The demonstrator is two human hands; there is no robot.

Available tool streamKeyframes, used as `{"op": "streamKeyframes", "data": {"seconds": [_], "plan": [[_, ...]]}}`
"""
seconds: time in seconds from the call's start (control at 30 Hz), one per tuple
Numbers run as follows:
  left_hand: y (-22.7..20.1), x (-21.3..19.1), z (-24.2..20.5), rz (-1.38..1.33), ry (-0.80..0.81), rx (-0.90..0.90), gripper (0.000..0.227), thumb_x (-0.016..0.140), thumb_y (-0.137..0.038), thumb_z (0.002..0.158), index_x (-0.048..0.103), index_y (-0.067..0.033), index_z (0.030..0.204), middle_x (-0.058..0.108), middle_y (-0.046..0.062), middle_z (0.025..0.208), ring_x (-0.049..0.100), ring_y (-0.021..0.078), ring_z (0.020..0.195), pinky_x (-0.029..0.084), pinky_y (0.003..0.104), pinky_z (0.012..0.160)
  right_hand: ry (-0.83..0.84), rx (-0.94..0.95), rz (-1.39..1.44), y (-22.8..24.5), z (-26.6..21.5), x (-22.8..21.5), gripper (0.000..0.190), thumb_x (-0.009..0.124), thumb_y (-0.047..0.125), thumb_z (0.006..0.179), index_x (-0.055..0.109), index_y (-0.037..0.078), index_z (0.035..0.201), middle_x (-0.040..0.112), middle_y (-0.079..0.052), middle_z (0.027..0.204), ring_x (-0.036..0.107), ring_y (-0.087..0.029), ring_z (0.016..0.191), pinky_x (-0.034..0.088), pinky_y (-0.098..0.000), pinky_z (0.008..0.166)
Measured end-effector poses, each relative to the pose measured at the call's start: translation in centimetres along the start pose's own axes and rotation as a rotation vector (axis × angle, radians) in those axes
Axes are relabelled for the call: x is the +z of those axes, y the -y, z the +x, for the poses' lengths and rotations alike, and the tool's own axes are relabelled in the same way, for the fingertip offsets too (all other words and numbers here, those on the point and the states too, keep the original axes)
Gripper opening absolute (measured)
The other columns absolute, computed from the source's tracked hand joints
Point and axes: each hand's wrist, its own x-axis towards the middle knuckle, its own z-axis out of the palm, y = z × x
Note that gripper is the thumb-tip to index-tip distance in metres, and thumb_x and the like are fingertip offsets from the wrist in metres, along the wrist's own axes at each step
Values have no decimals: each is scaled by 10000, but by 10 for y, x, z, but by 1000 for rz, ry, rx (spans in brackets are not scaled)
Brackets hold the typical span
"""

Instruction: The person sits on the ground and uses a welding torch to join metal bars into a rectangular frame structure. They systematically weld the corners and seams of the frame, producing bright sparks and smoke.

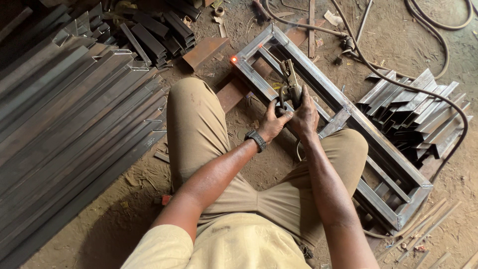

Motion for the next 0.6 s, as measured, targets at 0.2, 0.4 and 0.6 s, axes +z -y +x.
{"op": "streamKeyframes", "data": {"seconds": [0.2, 0.4, 0.6], "plan": [[1, -1, 1, 25, -7, -20, 737, 715, -203, 917, 349, -46, 1537, 593, 103, 1144, 600, 219, 1125, 513, 436, 1021, 58, 82, 1, 24, 0, -16, 1174, 960, 456, 696, 348, -1, 1587, 666, -210, 1182, 695, -333, 1044, 588, -443, 809], [2, 1, -3, -23, -87, 82, 788, 777, -178, 868, 372, -29, 1527, 637, 63, 1182, 615, 146, 1093, 540, 324, 950, 103, 155, 3, 52, 1, -35, 1147, 939, 436, 700, 332, 17, 1578, 632, -222, 1263, 641, -372, 1154, 518, -483, 935], [21, -3, 5, 1, -90, 121, 772, 787, -184, 881, 395, -24, 1526, 643, 67, 1234, 614, 151, 1131, 529, 327, 980, 115, 128, 42, 50, 0, -35, 1065, 905, 353, 703, 368, 32, 1565, 694, -178, 1245, 657, -357, 1167, 522, -458, 958]]}}
